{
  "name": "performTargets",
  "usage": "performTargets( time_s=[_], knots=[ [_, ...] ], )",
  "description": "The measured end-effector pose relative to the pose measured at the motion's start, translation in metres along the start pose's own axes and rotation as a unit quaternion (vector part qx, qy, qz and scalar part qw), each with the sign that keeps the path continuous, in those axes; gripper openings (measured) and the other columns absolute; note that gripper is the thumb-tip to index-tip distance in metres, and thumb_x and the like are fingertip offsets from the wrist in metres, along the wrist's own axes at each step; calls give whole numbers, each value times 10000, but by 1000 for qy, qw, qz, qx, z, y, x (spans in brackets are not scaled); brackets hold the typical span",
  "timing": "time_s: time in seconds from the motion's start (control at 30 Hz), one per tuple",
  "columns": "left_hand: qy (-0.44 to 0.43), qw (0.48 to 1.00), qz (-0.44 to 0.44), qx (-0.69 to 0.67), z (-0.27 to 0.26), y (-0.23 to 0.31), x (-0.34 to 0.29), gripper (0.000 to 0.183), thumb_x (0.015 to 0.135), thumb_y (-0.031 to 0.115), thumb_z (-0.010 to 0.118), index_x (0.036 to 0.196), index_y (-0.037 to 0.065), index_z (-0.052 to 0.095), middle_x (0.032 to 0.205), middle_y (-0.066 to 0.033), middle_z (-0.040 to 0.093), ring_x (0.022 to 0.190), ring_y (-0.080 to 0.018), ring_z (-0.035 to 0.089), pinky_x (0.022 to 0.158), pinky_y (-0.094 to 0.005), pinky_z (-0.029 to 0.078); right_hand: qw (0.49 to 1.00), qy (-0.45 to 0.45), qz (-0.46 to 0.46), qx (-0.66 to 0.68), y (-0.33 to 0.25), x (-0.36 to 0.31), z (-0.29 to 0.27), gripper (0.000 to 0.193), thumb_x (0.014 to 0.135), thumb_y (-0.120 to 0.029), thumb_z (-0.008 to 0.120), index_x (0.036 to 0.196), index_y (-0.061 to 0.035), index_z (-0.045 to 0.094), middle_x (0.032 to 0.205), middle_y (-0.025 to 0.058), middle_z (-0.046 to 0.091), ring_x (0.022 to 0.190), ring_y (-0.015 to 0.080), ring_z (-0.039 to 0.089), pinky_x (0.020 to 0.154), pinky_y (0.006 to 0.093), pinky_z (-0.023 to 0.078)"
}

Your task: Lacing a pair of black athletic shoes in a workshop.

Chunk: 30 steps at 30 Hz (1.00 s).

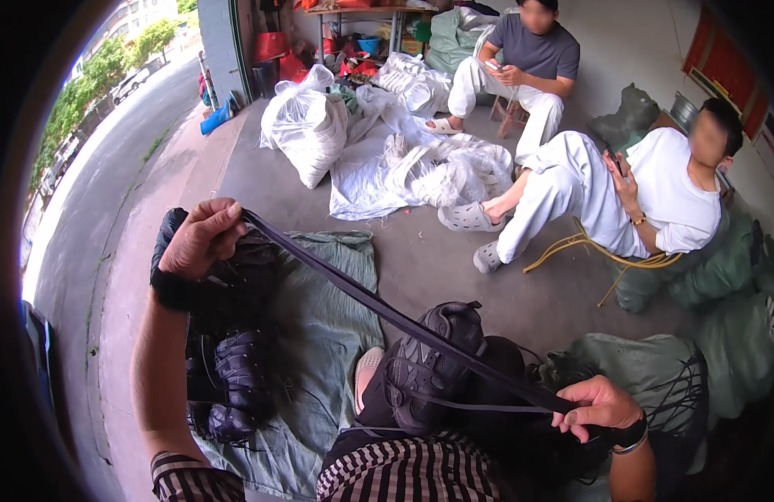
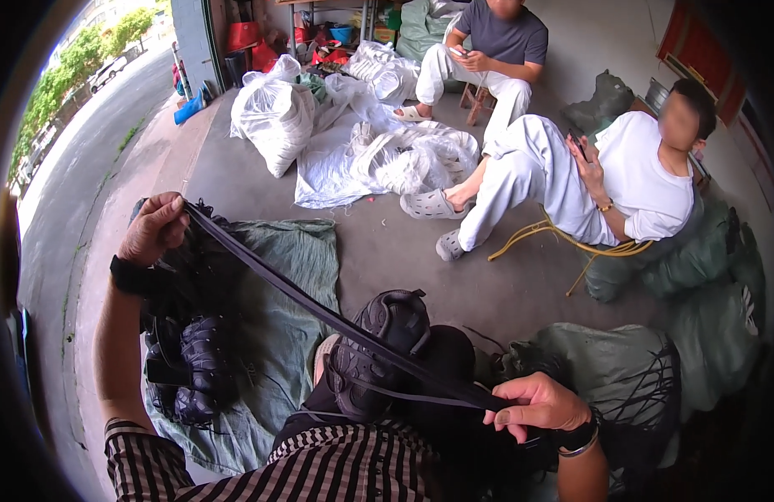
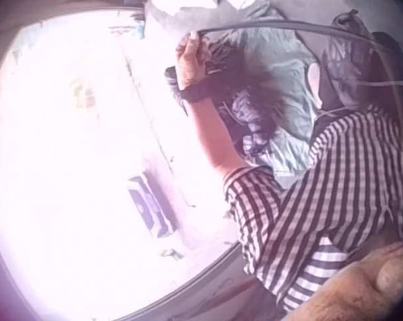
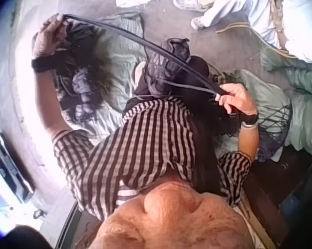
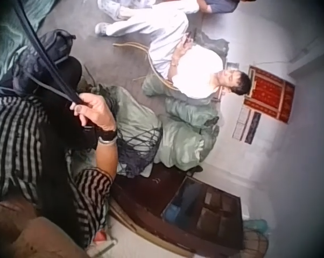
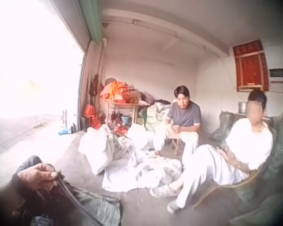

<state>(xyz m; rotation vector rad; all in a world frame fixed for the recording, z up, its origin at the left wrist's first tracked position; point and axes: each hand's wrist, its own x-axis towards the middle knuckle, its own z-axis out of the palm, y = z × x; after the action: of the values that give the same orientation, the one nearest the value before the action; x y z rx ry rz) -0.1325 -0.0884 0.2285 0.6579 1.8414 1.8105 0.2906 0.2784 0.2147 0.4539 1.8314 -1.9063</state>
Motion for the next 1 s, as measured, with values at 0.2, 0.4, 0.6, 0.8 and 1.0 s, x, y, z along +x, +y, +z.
performTargets(
  time_s=[0.2,0.4,0.6,0.8,1.0],
  knots=[
    [-75,938,-120,316,-38,-59,-19,273,875,248,593,710,43,663,588,14,585,538,-61,516,539,-217,411,996,10,10,-86,41,-23,-27,163,852,-126,651,911,26,657,737,22,614,573,68,581,569,205,452],
    [-178,803,-169,543,-32,-170,-50,298,834,244,620,1009,5,657,868,-118,674,789,-196,647,725,-293,515,972,50,86,-212,69,-22,-16,166,834,-146,673,884,12,668,763,13,622,575,72,574,555,213,449],
    [-220,854,-71,466,66,-129,-13,459,839,229,646,1227,9,538,1163,-199,599,1086,-297,581,912,-357,464,963,246,-62,-86,58,-9,-9,110,853,-86,622,879,19,642,735,25,615,555,53,535,502,200,432],
    [-447,875,84,166,243,-82,-13,432,929,183,554,1331,52,466,1258,-137,559,1142,-234,536,954,-340,422,977,178,-107,-48,32,7,7,104,830,-29,650,910,32,623,783,18,570,609,58,562,556,197,452],
    [-568,816,-101,-12,321,-103,-30,381,974,251,505,1280,23,509,1013,-53,623,850,-102,570,771,-243,471,964,195,-164,-77,31,28,9,118,788,29,664,884,36,597,832,37,549,620,86,573,552,212,452]
  ],
)
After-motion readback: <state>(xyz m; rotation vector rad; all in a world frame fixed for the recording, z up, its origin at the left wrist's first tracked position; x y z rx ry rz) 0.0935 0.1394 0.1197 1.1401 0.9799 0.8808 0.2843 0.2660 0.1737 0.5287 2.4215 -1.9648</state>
